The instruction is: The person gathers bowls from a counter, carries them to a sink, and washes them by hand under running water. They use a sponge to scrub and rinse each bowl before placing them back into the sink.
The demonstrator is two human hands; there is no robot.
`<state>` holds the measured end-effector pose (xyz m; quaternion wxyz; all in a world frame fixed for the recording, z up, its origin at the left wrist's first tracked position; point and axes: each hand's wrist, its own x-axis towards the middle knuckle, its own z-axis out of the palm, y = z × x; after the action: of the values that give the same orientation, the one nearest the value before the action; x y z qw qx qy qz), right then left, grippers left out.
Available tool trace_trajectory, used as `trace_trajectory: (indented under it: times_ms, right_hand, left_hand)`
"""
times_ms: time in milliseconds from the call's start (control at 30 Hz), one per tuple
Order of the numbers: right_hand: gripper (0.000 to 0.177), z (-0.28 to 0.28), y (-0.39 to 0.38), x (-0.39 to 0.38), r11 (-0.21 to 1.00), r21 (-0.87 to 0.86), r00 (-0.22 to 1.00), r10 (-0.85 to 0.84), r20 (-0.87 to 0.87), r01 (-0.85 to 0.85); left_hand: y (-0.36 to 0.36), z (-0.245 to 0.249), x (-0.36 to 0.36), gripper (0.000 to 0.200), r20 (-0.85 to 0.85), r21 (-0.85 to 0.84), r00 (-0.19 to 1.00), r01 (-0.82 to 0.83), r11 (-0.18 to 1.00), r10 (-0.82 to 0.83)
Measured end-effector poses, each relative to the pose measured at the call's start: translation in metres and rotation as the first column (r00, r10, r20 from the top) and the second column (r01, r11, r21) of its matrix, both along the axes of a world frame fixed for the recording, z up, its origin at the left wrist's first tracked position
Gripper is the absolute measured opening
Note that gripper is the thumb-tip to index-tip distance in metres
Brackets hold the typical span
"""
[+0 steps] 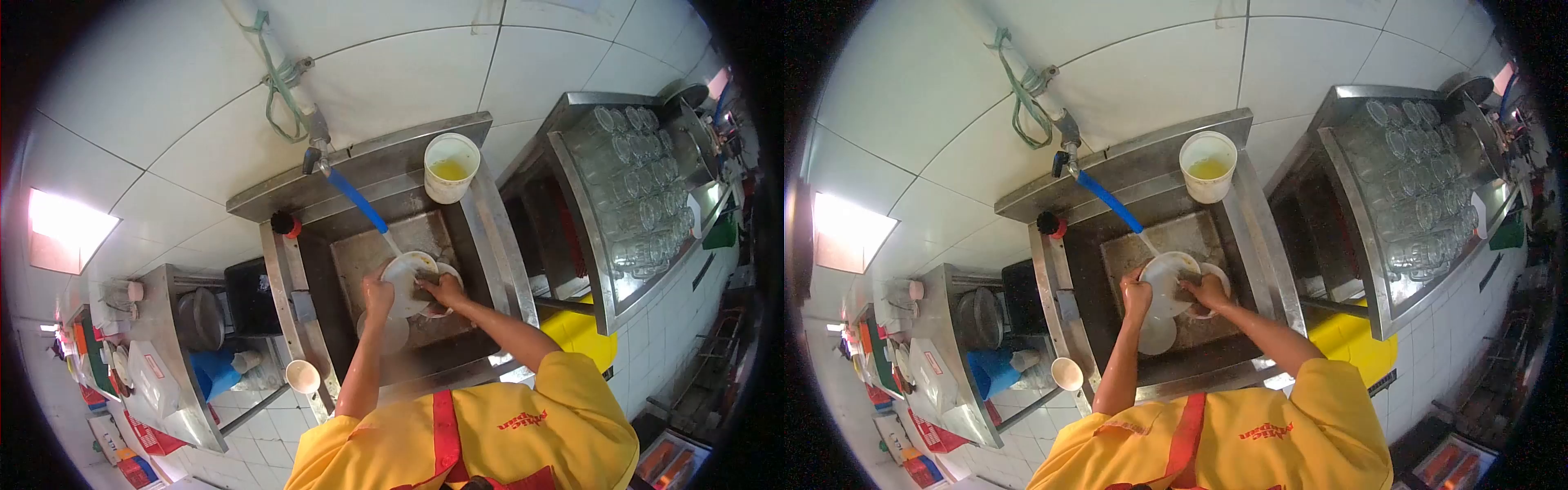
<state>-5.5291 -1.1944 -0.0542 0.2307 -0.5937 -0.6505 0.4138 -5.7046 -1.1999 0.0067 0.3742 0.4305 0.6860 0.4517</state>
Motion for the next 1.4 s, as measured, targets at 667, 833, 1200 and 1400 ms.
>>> trace_trajectory:
  times_ms: [667,833,1200,1400]
  right_hand:
    - [0.034,0.029,0.035,-0.042,0.586,0.304,0.655,0.607,0.450,-0.751]
    - [0.034,-0.006,0.048,-0.027,0.873,0.287,0.908,0.323,0.267,-0.395]
    - [0.048,0.042,0.021,-0.019,0.970,-0.105,0.966,0.231,0.116,-0.219]
    - [0.048,-0.005,0.018,-0.027,0.876,0.248,0.879,0.314,0.360,-0.414]
  left_hand:
    - [-0.025,-0.031,-0.016,0.039,-0.371,-0.212,0.854,0.305,0.928,-0.365]
    - [-0.008,0.010,-0.010,0.041,-0.173,-0.130,0.977,0.099,0.987,-0.121]
    - [-0.047,-0.025,-0.013,0.046,-0.159,-0.051,0.986,0.045,0.998,-0.053]
    - [-0.027,0.018,-0.012,0.053,-0.258,0.035,0.948,0.203,0.979,-0.187]
